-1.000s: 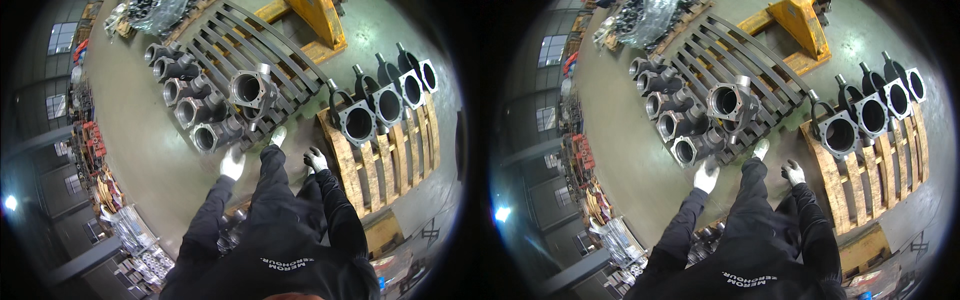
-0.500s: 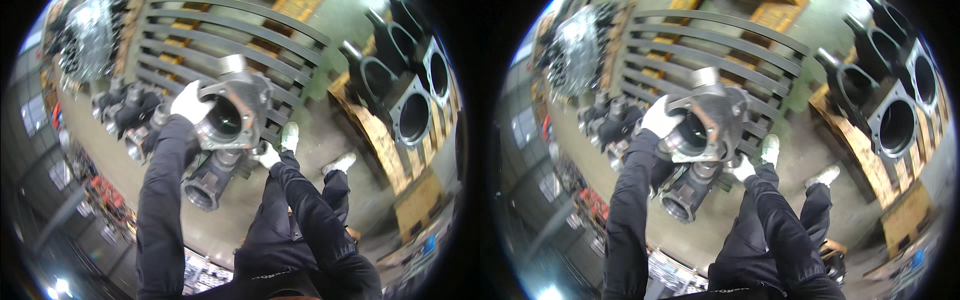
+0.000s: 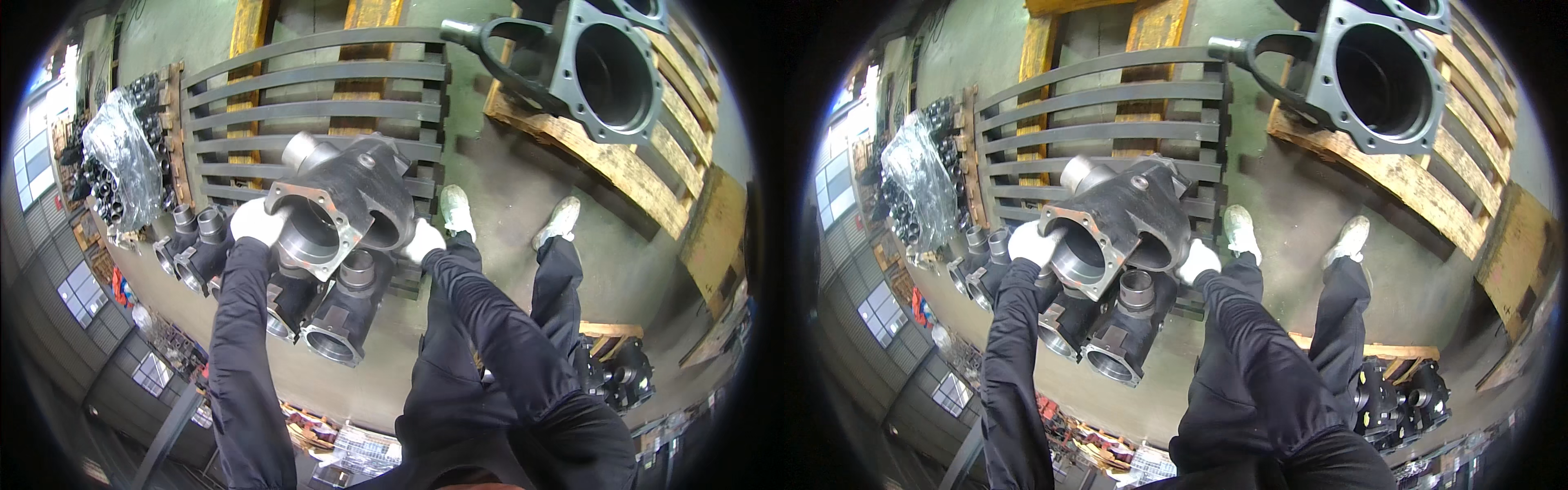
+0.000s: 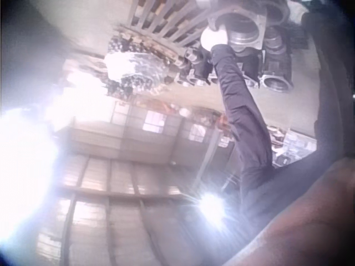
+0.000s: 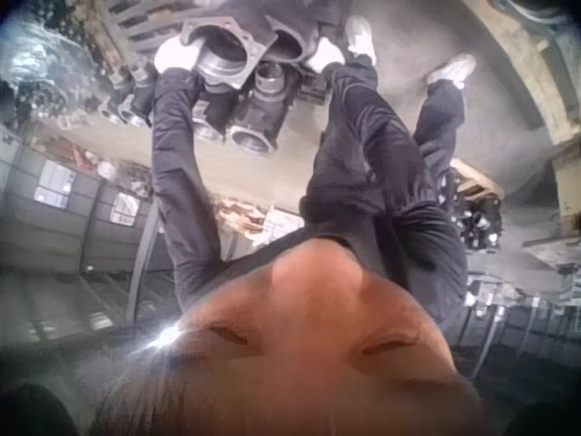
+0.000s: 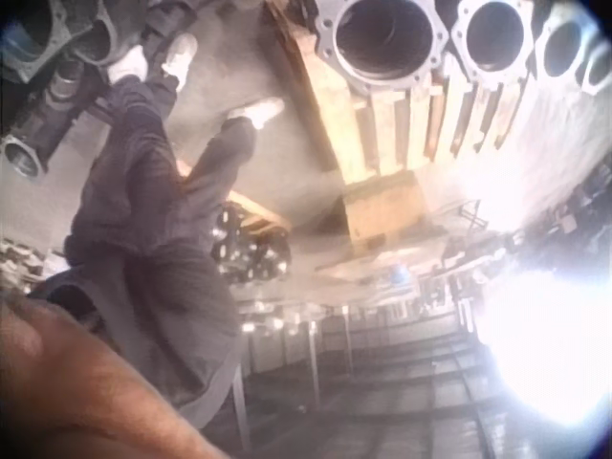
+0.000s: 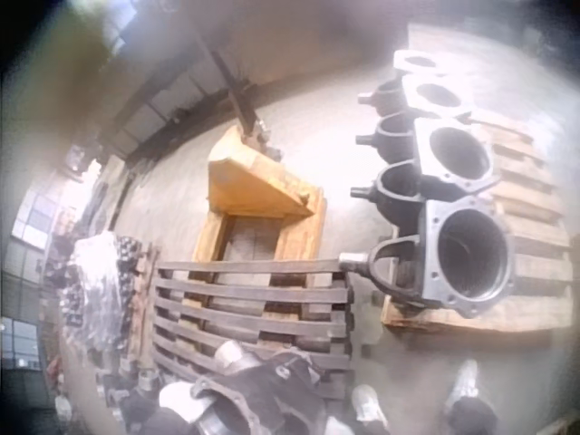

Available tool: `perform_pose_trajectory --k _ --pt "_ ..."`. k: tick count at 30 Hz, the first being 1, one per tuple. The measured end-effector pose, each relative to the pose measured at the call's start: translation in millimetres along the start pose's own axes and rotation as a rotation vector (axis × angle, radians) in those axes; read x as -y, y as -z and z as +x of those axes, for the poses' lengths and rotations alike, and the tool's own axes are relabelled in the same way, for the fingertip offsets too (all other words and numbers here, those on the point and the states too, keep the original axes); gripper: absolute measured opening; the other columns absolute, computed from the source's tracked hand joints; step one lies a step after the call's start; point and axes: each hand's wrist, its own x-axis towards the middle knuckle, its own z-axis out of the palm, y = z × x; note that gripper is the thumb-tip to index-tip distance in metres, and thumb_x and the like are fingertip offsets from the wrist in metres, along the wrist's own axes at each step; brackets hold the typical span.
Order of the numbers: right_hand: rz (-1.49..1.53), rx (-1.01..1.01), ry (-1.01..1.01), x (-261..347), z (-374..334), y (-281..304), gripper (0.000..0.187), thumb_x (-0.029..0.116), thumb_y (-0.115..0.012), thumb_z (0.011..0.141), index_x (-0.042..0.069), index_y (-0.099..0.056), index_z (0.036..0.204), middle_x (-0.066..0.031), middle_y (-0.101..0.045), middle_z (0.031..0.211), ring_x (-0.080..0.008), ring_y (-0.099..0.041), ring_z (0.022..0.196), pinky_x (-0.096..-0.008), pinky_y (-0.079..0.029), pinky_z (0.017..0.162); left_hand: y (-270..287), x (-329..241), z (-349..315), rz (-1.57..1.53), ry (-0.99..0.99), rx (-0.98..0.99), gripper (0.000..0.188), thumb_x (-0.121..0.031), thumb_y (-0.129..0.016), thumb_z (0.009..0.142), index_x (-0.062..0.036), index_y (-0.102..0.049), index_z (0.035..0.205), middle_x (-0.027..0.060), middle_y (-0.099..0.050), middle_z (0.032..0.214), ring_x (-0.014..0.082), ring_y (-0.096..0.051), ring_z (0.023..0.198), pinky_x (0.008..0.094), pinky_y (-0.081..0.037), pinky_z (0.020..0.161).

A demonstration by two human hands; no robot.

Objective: The person picks up a metal casting from a wooden pallet, rotates it to inspect surfaces, and uses a small metal tool to scrape and remove residue from the casting. The person repeats this process with several castings, placing each cleaned piece back on the pallet.

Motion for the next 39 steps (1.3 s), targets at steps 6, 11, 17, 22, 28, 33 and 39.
perform_pose_trajectory --k 6,11,17,22,28,33,39 --pt "-0.350 -0.183 0.143 -27.1 -19.9 114.0 0.049 0.029 -0.070 0.074 0.004 -0.067 0.116 -0.0218 -0.070 0.108 -0.0377 -0.068 0.104 -0.0439 -0.055 0.090 -37.4 -41.8 -48.8 -0.199 0.022 -0.082 0.051 -0.054 -0.066 0.086 -0.0055 -0.075 0.098 0.0203 -0.073 0.093 0.0401 -0.069 0.093 0.0462 -0.052 0.083" --pt "-0.447 -0.190 0.066 -92.5 -92.7 174.3 0.039 0.029 -0.070 0.076 0.006 -0.071 0.108 -0.0192 -0.073 0.100 -0.0366 -0.071 0.097 -0.0440 -0.056 0.086 -62.1 -108.5 -84.9 -0.716 -0.056 -0.112 0.050 -0.044 -0.078 0.081 0.0047 -0.072 0.092 0.0235 -0.072 0.084 0.0384 -0.070 0.080 0.0452 -0.053 0.076" --pt "-0.512 -0.346 -0.169 -212.1 -210.2 261.8 0.038 0.028 -0.072 0.074 0.005 -0.066 0.103 -0.0198 -0.072 0.094 -0.0380 -0.070 0.091 -0.0474 -0.056 0.080 -92.8 -250.8 -162.1 -0.858 -0.122 -0.043 0.042 -0.032 -0.081 0.081 0.0058 -0.074 0.097 0.0203 -0.075 0.088 0.0279 -0.073 0.082 0.0392 -0.054 0.078" --pt "-0.514 -0.227 -0.218 -310.8 -288.6 368.3 0.034 0.033 -0.071 0.075 0.007 -0.075 0.097 -0.0206 -0.073 0.096 -0.0374 -0.072 0.091 -0.0449 -0.056 0.082 -89.5 -397.8 -202.9 -0.921 -0.249 0.101 0.041 -0.033 -0.079 0.084 0.0041 -0.074 0.100 0.0184 -0.075 0.089 0.0289 -0.073 0.084 0.0381 -0.053 0.081" --pt "-0.475 -0.332 -0.255 -426.1 -344.5 483.2 0.038 0.029 -0.076 0.068 0.006 -0.073 0.098 -0.0198 -0.073 0.096 -0.0366 -0.071 0.093 -0.0447 -0.056 0.083 -37.2 -572.1 -246.2 -0.828 -0.324 0.128 0.040 -0.032 -0.078 0.085 0.0036 -0.073 0.102 0.0140 -0.076 0.088 0.0267 -0.071 0.082 0.0354 -0.053 0.082" --pt "-0.360 -0.469 -0.196 -515.4 -348.7 548.8 0.046 0.023 -0.078 0.070 0.010 -0.064 0.112 -0.0175 -0.072 0.103 -0.0353 -0.069 0.099 -0.0435 -0.054 0.088 -20.1 -682.1 -287.8 -0.725 -0.411 -0.058 0.037 -0.037 -0.074 0.089 -0.0018 -0.075 0.100 0.0129 -0.076 0.085 0.0250 -0.072 0.078 0.0362 -0.052 0.081" --pt "-0.260 -0.567 -0.151 -608.7 -283.0 594.5 0.043 0.020 -0.076 0.072 0.009 -0.062 0.112 -0.0176 -0.070 0.106 -0.0367 -0.067 0.104 -0.0444 -0.053 0.090 -56.1 -775.4 -272.0 -0.463 -0.557 -0.126 0.048 -0.045 -0.070 0.085 -0.0052 -0.072 0.112 0.0221 -0.071 0.106 0.0361 -0.069 0.092 0.0447 -0.047 0.091"
